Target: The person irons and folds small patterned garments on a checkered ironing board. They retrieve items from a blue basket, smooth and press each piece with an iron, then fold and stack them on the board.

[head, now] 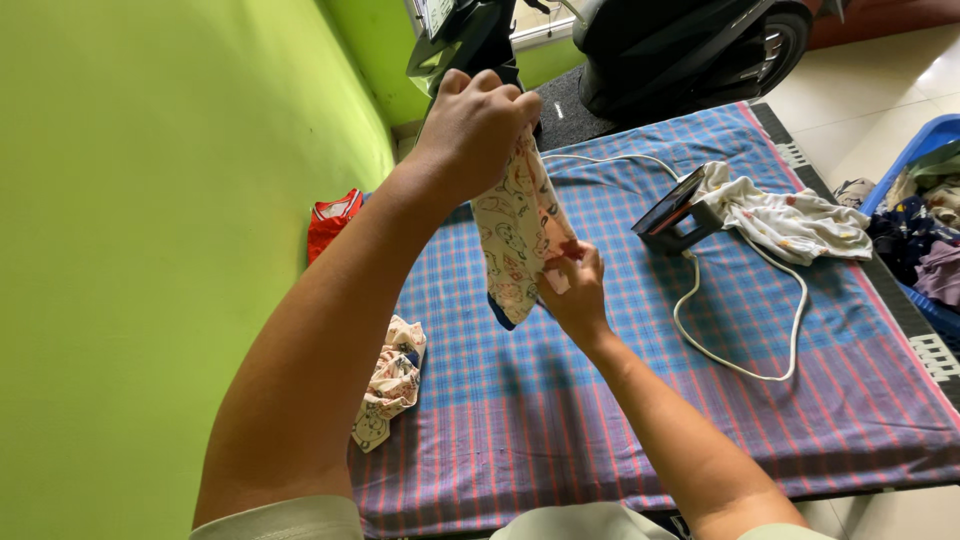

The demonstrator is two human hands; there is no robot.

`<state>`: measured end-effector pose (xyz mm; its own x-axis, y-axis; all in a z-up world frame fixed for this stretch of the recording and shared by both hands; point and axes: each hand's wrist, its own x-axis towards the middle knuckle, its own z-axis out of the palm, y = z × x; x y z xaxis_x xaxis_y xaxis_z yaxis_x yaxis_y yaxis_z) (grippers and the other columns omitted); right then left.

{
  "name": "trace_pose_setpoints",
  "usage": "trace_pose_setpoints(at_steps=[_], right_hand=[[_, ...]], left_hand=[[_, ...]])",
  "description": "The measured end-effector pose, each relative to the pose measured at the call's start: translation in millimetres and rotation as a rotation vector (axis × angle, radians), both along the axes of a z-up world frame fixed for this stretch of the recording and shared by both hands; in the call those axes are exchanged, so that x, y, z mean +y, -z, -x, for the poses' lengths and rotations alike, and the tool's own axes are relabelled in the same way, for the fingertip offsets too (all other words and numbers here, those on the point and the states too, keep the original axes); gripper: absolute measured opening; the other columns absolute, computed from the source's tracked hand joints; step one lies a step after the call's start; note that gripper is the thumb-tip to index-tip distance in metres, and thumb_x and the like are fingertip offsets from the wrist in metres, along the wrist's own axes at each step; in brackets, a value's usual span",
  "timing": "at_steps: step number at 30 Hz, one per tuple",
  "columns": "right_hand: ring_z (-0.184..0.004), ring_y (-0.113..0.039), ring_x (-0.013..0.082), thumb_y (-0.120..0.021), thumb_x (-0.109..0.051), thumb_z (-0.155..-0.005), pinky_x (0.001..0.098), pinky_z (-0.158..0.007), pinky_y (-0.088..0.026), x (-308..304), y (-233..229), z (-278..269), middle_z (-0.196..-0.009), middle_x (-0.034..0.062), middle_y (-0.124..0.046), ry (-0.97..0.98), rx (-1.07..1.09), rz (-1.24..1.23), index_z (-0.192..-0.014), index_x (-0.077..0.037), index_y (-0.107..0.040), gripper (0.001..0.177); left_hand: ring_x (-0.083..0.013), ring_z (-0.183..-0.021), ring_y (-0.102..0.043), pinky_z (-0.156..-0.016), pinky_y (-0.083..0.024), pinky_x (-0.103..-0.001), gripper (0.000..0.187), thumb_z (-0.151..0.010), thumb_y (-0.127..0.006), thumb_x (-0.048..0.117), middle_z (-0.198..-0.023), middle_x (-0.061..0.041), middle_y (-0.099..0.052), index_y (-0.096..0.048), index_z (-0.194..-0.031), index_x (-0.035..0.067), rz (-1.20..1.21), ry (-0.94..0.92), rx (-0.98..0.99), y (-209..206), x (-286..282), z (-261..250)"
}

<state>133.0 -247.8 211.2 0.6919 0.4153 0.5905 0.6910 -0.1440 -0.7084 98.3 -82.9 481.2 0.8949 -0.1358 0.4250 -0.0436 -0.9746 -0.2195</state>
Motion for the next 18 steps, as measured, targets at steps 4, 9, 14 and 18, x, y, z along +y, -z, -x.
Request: trace_pose_setpoints(at_steps=[4, 9, 14, 18], right_hand=[[-0.132, -0.039, 0.0387, -0.083, -0.017, -0.08, 0.0557, -0.114, -0.032, -8.5, -1.9, 11.3, -0.148, 0.0146, -0.042, 0.107, -0.029, 0.088, -0.089, -0.013, -0.073, 0.015], [-0.14, -0.026, 0.048, -0.085, -0.017, -0.076, 0.0597, -0.111, -0.025, -15.4, 0.4, 2.3, -0.155, 0.0242, -0.031, 0.019, -0.086, 0.04, -0.087, -0.014, -0.075, 0.016], [-0.132, -0.049, 0.0326, -0.082, -0.021, -0.085, 0.0497, -0.113, -0.037, -15.6, 7.2, -5.6, -0.141, 0.0102, -0.055, -0.049, 0.052, 0.068, -0.098, -0.011, -0.073, 0.018], [-0.123, -0.05, 0.0338, -0.083, -0.023, -0.083, 0.0485, -0.107, -0.039, -12.1, 9.1, -6.3, -0.131, 0.0136, -0.055, -0.008, -0.013, 0.023, -0.102, -0.006, -0.069, 0.029]], left_hand=[[-0.0211, -0.108, -0.061, -0.102, -0.038, -0.04, 0.041, -0.073, -0.088, 0.016, -0.103, 0.002, -0.073, -0.071, -0.109, 0.016, -0.065, -0.007, -0.017, -7.9, 1.5, -3.1], [-0.0218, -0.109, -0.062, -0.1, -0.041, -0.042, 0.046, -0.067, -0.091, 0.016, -0.104, 0.002, -0.073, -0.071, -0.109, 0.018, -0.076, -0.011, 0.012, -12.1, 5.7, 1.5], [-0.0238, -0.111, -0.062, -0.097, -0.047, -0.043, 0.051, -0.063, -0.093, 0.013, -0.106, 0.0, -0.071, -0.07, -0.109, 0.015, -0.037, -0.011, 0.025, -17.1, 3.0, 3.4], [-0.0245, -0.109, -0.063, -0.094, -0.05, -0.044, 0.052, -0.064, -0.093, 0.013, -0.104, -0.002, -0.071, -0.069, -0.11, 0.014, -0.008, -0.016, -0.004, -23.5, 0.2, 2.4]])
